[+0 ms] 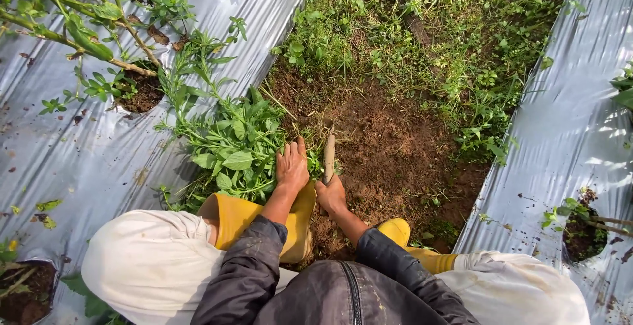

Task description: Using a hand hoe to clear weeds and grass from a soil path between plastic-covered planting beds.

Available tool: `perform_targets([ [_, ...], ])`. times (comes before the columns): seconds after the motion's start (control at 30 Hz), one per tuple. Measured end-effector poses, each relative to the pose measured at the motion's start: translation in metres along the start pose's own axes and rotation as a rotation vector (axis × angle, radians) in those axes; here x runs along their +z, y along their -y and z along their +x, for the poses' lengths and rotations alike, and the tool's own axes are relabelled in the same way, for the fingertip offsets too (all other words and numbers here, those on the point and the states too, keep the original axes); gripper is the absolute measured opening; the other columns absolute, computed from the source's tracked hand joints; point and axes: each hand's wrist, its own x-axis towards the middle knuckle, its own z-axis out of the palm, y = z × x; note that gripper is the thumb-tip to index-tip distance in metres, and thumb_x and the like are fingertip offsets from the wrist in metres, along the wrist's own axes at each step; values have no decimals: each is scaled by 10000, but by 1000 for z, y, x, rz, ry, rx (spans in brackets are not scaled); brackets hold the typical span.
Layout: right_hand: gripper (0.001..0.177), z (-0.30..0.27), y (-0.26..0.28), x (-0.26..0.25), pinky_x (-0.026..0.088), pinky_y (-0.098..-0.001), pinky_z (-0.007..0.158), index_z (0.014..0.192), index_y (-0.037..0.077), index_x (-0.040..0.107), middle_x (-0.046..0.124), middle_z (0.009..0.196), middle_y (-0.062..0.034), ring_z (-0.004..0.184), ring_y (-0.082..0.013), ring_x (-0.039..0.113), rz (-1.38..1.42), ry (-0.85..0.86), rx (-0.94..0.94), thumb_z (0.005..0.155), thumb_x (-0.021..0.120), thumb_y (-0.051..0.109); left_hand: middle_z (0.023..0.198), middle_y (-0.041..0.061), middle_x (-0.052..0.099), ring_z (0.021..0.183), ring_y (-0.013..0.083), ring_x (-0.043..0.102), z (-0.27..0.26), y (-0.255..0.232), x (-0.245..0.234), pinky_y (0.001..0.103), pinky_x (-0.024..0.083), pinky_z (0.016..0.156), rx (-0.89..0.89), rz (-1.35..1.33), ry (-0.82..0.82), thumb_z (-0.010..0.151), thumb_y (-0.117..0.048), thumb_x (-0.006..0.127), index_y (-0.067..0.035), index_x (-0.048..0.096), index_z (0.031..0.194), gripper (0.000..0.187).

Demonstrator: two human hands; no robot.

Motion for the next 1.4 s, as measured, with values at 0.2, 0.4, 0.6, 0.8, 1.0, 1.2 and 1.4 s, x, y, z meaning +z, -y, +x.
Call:
perform_targets([
  [0.2,147,-6,41,-8,492,-328,392,985,46,565,590,540,-136,420,-206,626,-48,165,-163,878,616,132,1135,126,536,1083,276,525,-13,3,-22,493,449,991,-155,-35,-74,852,-21,597,33,351,1538,731],
  [0.4,236,49,11,-11,545,-395,434,1076,3,609,679,687,-195,503,-270,688,-273,219,-172,896,629,153,1060,90,514,1024,235,494,-7,8,-12,444,440,913,-164,12,-14,822,-38,558,12,398,1514,712],
  [0.6,313,21,58,2,468,-570,713,1144,26,522,665,911,-297,859,-439,689,-343,-23,-210,931,637,223,1119,98,508,1066,267,495,0,15,26,474,451,913,-108,28,-66,859,-35,612,12,374,1512,696],
  [0.8,381,81,90,12,560,-515,722,1186,39,576,691,945,-251,875,-395,720,-359,19,-239,893,668,266,1286,138,459,1219,306,444,0,28,23,503,415,1038,-39,-101,92,824,-94,703,-64,167,1625,964],
  [1.0,341,22,55,-10,563,-571,762,1175,11,590,716,1014,-333,977,-483,736,-612,162,-233,917,674,217,1519,200,358,1409,322,319,-32,32,-39,549,239,1146,-80,94,82,847,-65,673,-14,198,1602,894],
  [1.2,379,-3,35,-4,549,-595,841,1173,58,546,697,1020,-318,1022,-513,699,-530,129,-200,909,681,294,1203,54,599,1270,248,479,-25,31,-14,601,185,1170,16,168,19,928,-53,631,-170,607,1304,394],
  [1.4,332,6,81,-19,539,-574,781,1256,59,468,697,1005,-293,946,-453,718,-331,-191,-220,961,574,169,1134,27,590,1275,246,486,-20,29,-18,610,168,1208,183,214,-74,997,-177,581,-225,643,1148,170],
])
